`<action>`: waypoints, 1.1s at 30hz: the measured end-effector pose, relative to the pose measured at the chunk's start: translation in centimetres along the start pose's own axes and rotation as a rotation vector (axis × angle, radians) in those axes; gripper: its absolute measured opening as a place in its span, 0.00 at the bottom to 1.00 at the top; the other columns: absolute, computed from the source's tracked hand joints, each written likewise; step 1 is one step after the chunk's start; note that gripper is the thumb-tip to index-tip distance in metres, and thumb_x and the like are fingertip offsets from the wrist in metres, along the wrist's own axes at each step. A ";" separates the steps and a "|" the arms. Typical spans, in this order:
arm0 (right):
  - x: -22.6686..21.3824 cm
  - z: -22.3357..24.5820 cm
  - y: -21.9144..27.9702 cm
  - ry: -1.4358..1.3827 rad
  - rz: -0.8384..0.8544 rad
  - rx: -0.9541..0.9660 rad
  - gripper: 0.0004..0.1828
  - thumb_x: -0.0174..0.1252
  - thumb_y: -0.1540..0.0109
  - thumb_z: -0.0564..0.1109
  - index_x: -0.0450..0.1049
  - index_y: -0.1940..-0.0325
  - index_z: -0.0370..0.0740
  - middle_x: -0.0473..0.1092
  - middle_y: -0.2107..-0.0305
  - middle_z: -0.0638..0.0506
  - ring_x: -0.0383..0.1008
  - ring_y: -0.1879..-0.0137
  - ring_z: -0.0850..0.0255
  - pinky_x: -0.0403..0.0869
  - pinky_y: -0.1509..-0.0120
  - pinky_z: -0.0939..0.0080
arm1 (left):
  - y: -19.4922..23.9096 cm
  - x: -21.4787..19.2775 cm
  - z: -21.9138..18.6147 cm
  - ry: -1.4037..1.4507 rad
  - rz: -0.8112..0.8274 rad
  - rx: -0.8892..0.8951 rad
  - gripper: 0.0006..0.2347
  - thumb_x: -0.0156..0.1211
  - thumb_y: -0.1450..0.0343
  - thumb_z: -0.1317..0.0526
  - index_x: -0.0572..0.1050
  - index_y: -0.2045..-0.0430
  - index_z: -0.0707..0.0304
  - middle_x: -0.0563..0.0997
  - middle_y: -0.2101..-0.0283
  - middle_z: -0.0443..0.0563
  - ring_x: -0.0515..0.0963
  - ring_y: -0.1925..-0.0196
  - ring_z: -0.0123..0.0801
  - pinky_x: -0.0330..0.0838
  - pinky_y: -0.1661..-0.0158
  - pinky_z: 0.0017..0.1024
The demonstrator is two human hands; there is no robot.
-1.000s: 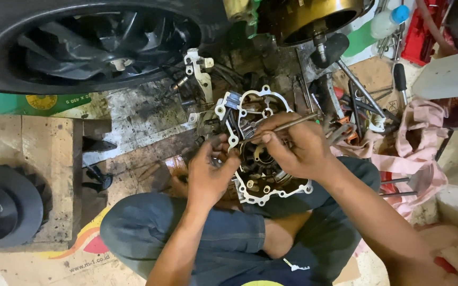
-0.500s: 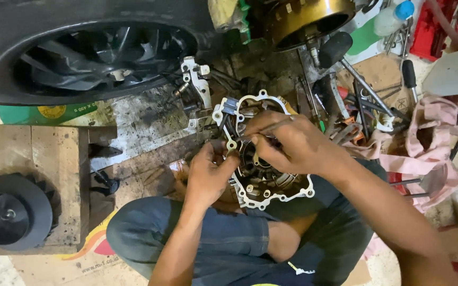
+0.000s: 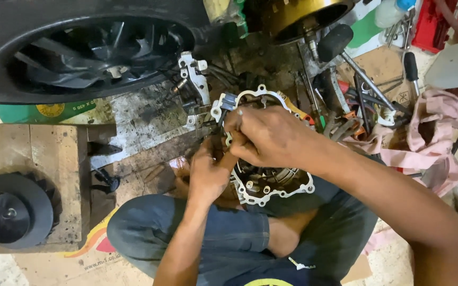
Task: The person sits on the floor and works on a disassembled motorcycle engine casing. They use a small metal tool to adjust internal components within the casing and then use their hands to manipulate and align parts inside the engine.
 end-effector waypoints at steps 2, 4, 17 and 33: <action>-0.3 -0.2 0.2 -0.011 -0.029 0.005 0.05 0.54 0.44 0.31 0.68 0.65 0.33 0.68 0.84 0.43 0.71 0.82 0.49 0.71 0.77 0.55 | 0.0 0.0 -0.4 0.024 -0.013 0.011 0.12 0.60 0.37 0.58 0.76 0.71 0.70 0.74 0.80 0.61 0.76 0.73 0.47 0.71 0.69 0.42; -0.4 -0.1 0.9 -0.027 -0.057 0.021 0.06 0.54 0.44 0.31 0.69 0.64 0.33 0.69 0.84 0.44 0.72 0.81 0.49 0.72 0.77 0.56 | 0.2 0.0 -0.4 0.045 -0.018 0.012 0.11 0.60 0.37 0.58 0.75 0.72 0.71 0.72 0.81 0.62 0.76 0.74 0.48 0.71 0.70 0.43; -1.5 0.5 1.8 -0.105 -0.157 0.036 0.04 0.50 0.42 0.31 0.69 0.63 0.32 0.72 0.76 0.43 0.75 0.74 0.50 0.76 0.71 0.57 | -0.5 -0.2 -0.2 0.192 0.027 -0.015 0.10 0.56 0.34 0.61 0.74 0.71 0.74 0.68 0.85 0.54 0.69 0.82 0.33 0.64 0.80 0.32; 0.0 0.8 2.4 0.009 -0.262 0.016 0.04 0.54 0.40 0.32 0.70 0.60 0.31 0.74 0.69 0.42 0.79 0.67 0.50 0.79 0.67 0.53 | -0.3 -0.4 -0.6 0.169 0.024 0.028 0.10 0.56 0.35 0.60 0.73 0.72 0.72 0.67 0.86 0.53 0.69 0.81 0.32 0.64 0.79 0.31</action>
Point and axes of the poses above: each hand's wrist, its own y-axis away from the middle knuckle, its own x-axis out of the palm, z = x × y, the point moved 4 cm from there along -y, towards the middle knuckle
